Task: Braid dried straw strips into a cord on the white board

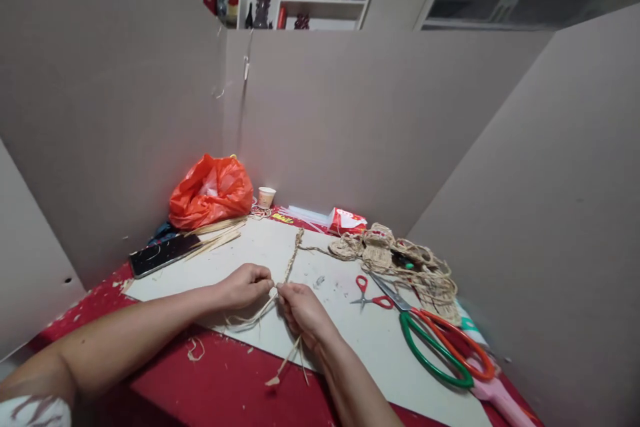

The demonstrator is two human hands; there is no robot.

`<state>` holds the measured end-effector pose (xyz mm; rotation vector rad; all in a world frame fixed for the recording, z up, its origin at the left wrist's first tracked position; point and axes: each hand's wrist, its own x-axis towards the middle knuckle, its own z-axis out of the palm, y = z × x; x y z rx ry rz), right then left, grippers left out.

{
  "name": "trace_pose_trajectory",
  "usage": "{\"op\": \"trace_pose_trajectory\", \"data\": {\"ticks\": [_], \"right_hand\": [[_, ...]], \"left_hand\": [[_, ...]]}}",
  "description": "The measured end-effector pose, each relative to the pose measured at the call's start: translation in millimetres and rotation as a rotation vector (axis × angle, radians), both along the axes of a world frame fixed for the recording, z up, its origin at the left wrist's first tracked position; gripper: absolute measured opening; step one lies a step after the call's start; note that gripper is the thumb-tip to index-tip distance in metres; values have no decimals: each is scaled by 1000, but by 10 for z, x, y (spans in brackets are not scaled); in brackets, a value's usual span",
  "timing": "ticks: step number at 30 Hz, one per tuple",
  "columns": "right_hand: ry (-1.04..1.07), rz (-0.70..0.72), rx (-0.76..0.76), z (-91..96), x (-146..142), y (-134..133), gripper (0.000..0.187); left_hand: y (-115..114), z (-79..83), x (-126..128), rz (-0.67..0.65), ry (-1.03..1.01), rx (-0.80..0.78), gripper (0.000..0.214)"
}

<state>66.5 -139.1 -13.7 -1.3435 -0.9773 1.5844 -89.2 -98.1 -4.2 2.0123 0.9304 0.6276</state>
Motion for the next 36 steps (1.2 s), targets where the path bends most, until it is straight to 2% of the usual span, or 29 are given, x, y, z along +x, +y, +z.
{"op": "trace_pose_trajectory", "data": {"ticks": [4, 9, 13, 18, 21, 23, 25, 27, 29, 31, 33, 35, 36], "right_hand": [[37, -48, 16, 30, -45, -48, 30], [138, -92, 8, 26, -101, -81, 37], [188, -131, -4, 5, -162, -107, 40], [199, -157, -15, -24, -171, -143, 31], [196, -172, -18, -31, -135, -159, 35], [202, -162, -15, -30, -109, -166, 38], [213, -145, -9, -27, -87, -170, 40], [217, -127, -4, -29, -69, -170, 39], [211, -109, -1, -37, -54, -168, 39], [196, -87, 2, -52, -41, -165, 38], [175, -57, 6, -64, -32, -162, 38], [151, -23, 5, -65, -29, -159, 38], [138, -9, 4, -60, -29, -159, 39]], "left_hand": [[-156, 42, 10, 38, 84, 160, 22], [-326, 59, 37, -43, 509, 632, 19], [-387, 61, 59, -131, 666, 749, 17], [-445, 45, 53, -230, 573, 803, 8], [-414, 40, 15, -310, 369, 869, 6], [-343, 53, -17, -260, 184, 871, 14], [-250, 75, -37, -65, 10, 783, 20], [-166, 94, -32, 153, -110, 610, 20], [-118, 99, -2, 227, -170, 360, 21], [-108, 88, 38, 151, -206, 20, 24], [-114, 67, 69, 20, -222, -329, 27], [-112, 44, 81, -83, -219, -529, 27], [-106, 34, 81, -106, -218, -544, 26]]}}
